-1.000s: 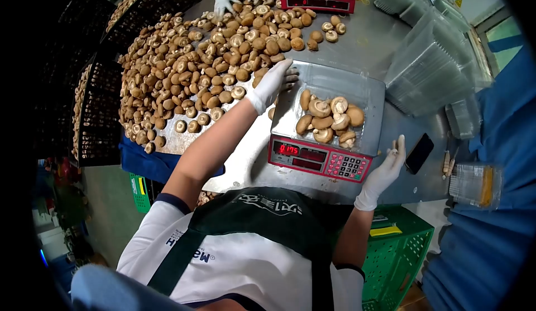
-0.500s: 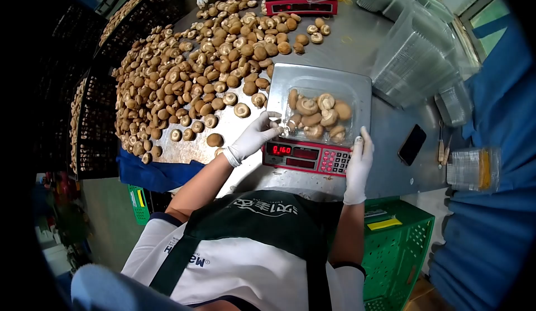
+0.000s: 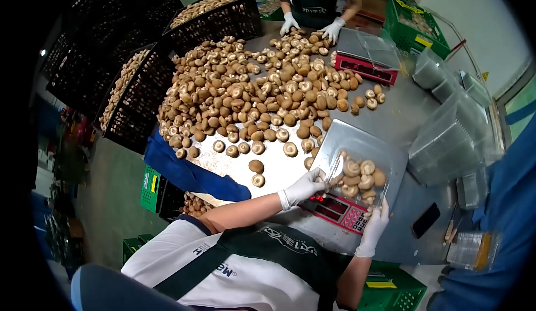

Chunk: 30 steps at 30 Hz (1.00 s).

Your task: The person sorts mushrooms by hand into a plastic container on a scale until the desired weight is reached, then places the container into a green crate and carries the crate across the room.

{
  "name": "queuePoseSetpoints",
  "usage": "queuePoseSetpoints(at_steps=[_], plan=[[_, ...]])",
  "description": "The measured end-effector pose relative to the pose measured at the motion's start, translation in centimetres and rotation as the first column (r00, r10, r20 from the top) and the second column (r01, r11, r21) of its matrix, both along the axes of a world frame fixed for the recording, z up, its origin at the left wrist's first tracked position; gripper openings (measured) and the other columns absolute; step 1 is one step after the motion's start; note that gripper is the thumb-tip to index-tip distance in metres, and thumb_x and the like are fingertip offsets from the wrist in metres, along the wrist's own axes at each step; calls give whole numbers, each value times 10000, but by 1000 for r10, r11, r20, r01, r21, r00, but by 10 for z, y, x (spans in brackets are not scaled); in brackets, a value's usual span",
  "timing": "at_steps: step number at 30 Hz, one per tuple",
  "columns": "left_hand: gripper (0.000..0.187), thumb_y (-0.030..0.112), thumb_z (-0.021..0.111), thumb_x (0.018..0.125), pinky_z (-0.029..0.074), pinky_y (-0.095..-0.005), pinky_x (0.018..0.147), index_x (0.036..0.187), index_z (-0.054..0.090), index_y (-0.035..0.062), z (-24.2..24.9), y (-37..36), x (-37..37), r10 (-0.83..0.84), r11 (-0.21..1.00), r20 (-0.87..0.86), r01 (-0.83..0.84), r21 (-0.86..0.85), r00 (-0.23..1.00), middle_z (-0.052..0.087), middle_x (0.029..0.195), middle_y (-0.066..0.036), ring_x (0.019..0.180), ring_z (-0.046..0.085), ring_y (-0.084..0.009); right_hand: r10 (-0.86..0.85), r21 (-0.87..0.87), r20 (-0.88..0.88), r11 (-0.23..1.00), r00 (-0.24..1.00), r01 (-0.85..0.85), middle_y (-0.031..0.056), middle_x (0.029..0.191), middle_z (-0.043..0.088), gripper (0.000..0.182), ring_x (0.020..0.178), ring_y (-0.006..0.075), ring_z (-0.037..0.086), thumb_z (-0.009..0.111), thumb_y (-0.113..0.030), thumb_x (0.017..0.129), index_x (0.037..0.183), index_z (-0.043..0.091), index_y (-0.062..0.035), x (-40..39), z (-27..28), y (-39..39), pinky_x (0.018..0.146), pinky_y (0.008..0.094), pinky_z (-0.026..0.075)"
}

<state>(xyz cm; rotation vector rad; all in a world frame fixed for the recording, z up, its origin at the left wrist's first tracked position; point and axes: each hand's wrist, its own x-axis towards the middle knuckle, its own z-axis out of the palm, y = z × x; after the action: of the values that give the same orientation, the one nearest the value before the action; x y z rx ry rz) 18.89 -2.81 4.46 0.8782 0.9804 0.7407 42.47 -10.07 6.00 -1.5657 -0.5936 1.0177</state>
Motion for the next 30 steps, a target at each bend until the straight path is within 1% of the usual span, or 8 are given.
queuePoseSetpoints(at_steps=[8,12,14,18,22,27,29,30], plan=[[156,-30,603,886,483,-227,580,953,485,47,-13,0,1,-11,1000,100,9,29,995,633,733,-50,617,624,-132,18,90,-42,996,999,-14,-3,825,544,444,669,56,473,389,2,935,1349,548,-12,1,-1,3,616,200,435],[244,142,623,930,506,-265,753,1142,543,52,-12,-3,-26,-134,983,-55,139,121,989,655,877,-38,839,625,-109,-59,23,-65,998,996,61,8,823,565,377,657,60,480,444,-133,1017,1372,534,-43,6,4,-6,618,220,435],[319,252,602,951,482,-268,823,1211,562,72,18,-14,-50,0,998,63,3,-61,998,650,988,-27,927,597,-100,-146,46,-126,987,981,152,8,832,566,387,662,63,490,443,-222,1049,1400,508,-70,19,-3,-24,625,221,431],[218,216,606,960,473,-240,811,1095,630,46,-6,7,-111,179,979,-263,-145,142,948,633,978,-8,909,576,-93,-280,104,-104,951,954,290,9,903,571,422,703,70,500,435,-262,1057,1440,455,-85,28,-4,-45,669,237,438],[293,221,637,939,470,-284,880,1162,617,32,17,42,-125,364,857,-361,-157,491,859,649,1035,-53,975,592,-153,-355,54,-60,932,933,358,43,1030,566,447,765,79,526,409,-243,1063,1478,383,-78,15,3,-66,718,237,448],[360,240,649,913,406,-371,1008,1201,595,31,74,86,-55,398,577,-393,107,810,829,590,1154,-174,1146,537,-329,-237,12,-138,970,962,241,82,1145,571,493,945,158,577,470,-321,1025,1451,396,-84,-33,-18,-80,793,283,478],[470,377,645,902,424,-398,1004,1241,596,54,57,97,-27,465,499,-567,328,802,680,607,1171,-184,1143,560,-340,-151,26,-315,985,937,168,104,1179,594,448,1032,188,604,476,-329,1021,1403,440,-97,-43,-47,-80,801,295,494],[524,442,654,879,425,-407,997,1238,601,64,51,96,-11,499,444,-640,463,767,584,622,1146,-188,1117,571,-361,61,76,-236,996,970,-44,139,1336,536,517,1180,237,571,414,-381,1042,1466,379,-87,-55,-38,-80,935,358,483]])
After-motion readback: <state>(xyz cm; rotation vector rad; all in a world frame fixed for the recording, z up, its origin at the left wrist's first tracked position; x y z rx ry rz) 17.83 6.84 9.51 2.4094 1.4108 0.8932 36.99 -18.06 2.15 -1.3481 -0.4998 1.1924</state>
